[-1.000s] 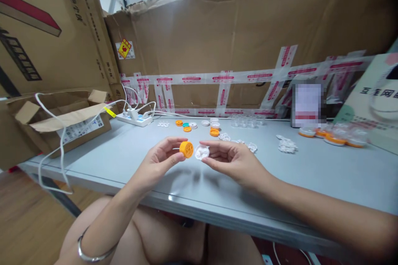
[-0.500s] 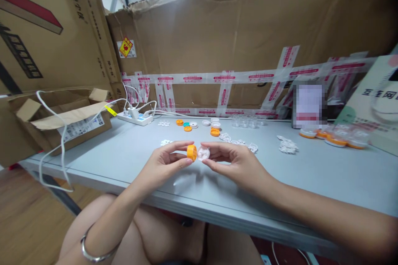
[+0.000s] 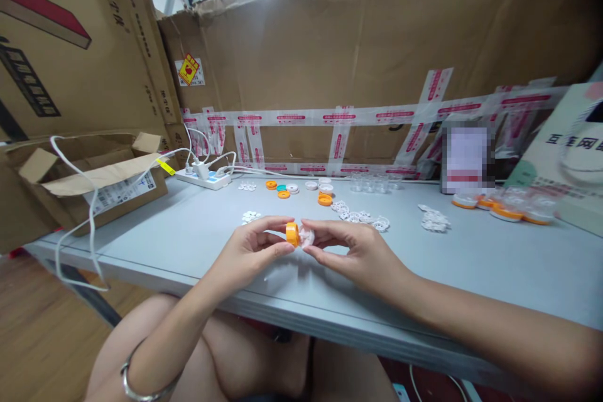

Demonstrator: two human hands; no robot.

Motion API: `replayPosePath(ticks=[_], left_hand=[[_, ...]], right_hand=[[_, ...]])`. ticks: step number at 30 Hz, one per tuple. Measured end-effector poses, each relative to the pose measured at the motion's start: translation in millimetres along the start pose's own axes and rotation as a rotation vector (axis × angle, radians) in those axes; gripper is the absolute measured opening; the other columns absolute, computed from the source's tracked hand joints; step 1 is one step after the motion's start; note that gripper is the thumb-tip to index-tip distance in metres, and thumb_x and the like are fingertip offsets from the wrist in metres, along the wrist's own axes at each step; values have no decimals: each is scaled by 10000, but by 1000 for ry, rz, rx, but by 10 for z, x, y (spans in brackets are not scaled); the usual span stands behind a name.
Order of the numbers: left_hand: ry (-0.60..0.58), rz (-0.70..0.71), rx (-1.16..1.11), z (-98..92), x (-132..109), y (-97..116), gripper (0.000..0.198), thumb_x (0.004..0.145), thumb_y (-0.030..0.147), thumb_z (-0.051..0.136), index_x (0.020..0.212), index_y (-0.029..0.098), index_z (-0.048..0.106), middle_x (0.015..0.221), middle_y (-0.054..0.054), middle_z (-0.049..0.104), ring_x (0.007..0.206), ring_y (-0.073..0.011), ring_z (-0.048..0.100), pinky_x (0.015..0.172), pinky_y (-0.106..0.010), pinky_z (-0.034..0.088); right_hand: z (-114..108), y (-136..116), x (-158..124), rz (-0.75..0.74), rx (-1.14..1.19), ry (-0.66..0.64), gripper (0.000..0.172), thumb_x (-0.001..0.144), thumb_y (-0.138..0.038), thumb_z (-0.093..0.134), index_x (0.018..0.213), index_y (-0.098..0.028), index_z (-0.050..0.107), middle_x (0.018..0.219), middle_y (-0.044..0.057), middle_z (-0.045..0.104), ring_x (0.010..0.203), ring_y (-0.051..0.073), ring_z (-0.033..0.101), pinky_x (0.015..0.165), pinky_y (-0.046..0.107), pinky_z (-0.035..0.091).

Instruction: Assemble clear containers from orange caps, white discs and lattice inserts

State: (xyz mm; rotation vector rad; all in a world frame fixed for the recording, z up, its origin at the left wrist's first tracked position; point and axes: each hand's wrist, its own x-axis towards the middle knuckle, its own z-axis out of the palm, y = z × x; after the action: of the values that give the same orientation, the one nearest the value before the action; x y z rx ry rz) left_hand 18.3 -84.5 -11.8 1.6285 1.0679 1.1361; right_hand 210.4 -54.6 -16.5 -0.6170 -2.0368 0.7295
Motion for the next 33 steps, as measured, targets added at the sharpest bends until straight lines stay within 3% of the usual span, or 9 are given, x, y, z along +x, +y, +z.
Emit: replayPosePath(ticks=[7,11,18,25,33], left_hand=[[61,108,228,48,-26,23,331,741,221,620,1064,147,610,1038,-89,660,801,-188,657,775,-335,513],[117,229,412,75,-49,27,298,758,215,619,1052,175,632,937,-59,660,737,-151,637,740,-297,509],[147,338,533,108,-71,-12,247,793,222,600,1035,183,637,839,-31,640,739,-139,601,722,-267,487],[156,361,577,123,-75,-30,233,800,194,591,1028,182,639,837,-32,630,732,-137,594,714,-261,479],[179,378,648,140,-74,-28,194,800,200,584,981,163,646,792,-40,625,703,-147,584,686,-273,475]], right_hand=[[3,-14,-3,3,-16,-37,360,754,-182,594,1110,-223,627,910,44,722,748,163,680,715,316,574],[13,9,-10,-5,-8,-55,373,763,-175,587,1127,-252,613,960,41,711,780,164,674,738,333,571],[29,41,-4,44,44,-31,466,733,-181,598,1196,-150,550,827,52,719,712,158,672,746,346,575],[32,17,-1,175,150,-46,306,722,-193,627,1026,-166,604,864,62,730,786,179,690,770,344,565],[58,8,-17,194,213,-64,224,748,-223,631,970,-192,650,918,47,725,825,180,687,778,332,555]])
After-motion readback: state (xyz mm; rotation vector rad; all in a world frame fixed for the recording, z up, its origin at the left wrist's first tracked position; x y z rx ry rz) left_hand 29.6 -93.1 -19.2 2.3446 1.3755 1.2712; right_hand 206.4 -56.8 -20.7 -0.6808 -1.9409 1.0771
